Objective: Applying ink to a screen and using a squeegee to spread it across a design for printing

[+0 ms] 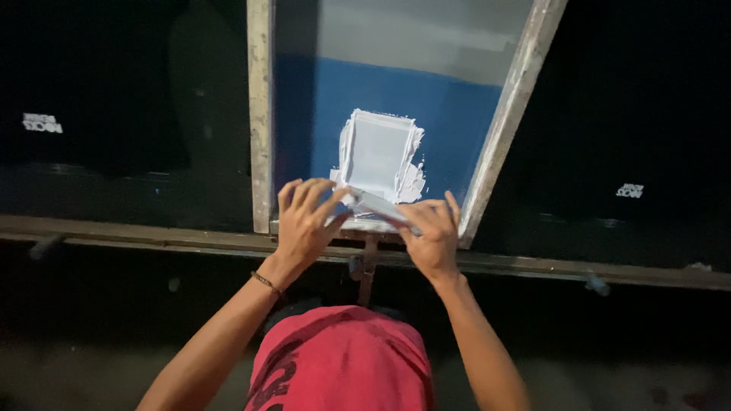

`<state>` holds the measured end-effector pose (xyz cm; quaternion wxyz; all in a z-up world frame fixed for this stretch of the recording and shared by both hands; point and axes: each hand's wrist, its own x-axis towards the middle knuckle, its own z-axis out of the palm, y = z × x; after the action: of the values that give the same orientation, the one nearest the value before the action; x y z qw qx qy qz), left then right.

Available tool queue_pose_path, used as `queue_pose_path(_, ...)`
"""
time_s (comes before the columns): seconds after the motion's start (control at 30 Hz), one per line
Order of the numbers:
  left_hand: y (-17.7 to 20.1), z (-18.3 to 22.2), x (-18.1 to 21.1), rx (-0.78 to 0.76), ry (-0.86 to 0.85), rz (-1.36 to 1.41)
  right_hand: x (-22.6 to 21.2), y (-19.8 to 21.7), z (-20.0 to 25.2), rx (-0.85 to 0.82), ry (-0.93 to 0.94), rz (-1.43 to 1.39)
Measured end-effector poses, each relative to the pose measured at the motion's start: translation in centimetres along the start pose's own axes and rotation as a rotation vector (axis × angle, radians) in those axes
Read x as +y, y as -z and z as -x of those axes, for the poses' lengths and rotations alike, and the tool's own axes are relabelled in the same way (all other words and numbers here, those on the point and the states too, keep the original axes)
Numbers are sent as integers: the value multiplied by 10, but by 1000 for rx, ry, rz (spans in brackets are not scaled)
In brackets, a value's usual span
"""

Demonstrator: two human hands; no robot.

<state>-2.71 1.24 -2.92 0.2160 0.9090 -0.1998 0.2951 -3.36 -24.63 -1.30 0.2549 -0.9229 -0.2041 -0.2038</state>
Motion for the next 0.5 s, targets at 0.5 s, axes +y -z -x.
queue_pose_path(0.5,-27,-3,-76,267,395,-145,21,46,-22,351,-470,-523)
